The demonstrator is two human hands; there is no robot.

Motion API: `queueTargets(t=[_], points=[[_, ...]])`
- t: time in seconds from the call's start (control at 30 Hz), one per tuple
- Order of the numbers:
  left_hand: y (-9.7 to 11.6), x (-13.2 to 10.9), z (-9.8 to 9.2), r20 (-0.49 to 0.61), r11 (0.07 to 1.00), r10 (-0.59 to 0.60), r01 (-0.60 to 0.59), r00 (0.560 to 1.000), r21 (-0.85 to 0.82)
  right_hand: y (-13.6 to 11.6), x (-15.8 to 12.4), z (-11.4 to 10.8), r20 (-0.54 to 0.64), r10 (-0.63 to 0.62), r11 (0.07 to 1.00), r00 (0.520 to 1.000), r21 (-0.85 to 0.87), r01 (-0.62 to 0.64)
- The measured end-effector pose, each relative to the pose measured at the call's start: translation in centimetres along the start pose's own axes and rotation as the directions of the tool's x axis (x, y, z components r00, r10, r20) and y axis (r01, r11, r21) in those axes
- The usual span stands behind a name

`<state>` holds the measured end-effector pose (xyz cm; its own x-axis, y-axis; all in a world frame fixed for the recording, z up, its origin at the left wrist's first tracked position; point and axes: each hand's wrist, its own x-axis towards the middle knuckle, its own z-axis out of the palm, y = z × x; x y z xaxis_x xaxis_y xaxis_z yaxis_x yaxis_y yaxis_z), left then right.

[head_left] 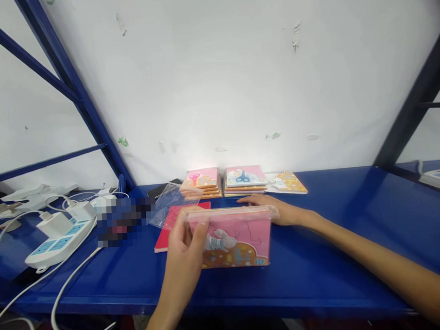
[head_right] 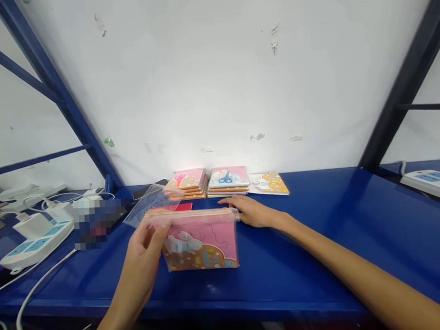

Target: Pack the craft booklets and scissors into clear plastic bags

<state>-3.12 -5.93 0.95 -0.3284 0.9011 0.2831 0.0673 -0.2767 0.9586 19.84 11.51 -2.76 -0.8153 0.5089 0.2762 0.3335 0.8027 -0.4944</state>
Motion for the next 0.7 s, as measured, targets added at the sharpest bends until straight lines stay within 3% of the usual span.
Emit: queueTargets(t=[0.17,0.5,0.63,0.7], points=[[0.7,-0.2,0.4,0.002,1.000,0.002,-0.002,1.000,-0.003,-1.2,-0.3,-0.9,0.047,0.029,1.000,0.998,0.007,-0.030],[1.0,-0.2,0.3,0.008,0.999,-0.017,0.017,1.000,0.029,-1.0,0.1,-0.3,-0.082,0.139,0.990,0.987,-0.001,-0.140],[1.2,-0.4,0.0,0.044,0.999,-0.046,0.045,0.998,0.029,-2.5,0.1,-2.6,-0.250,0.216,0.976,0.944,0.017,-0.219],[1.2,-0.4,-0.2,0.074,0.998,-0.066,0.065,0.995,0.014,-4.7,-0.5,-4.6,-0.430,0.253,0.968,0.867,0.104,-0.230]])
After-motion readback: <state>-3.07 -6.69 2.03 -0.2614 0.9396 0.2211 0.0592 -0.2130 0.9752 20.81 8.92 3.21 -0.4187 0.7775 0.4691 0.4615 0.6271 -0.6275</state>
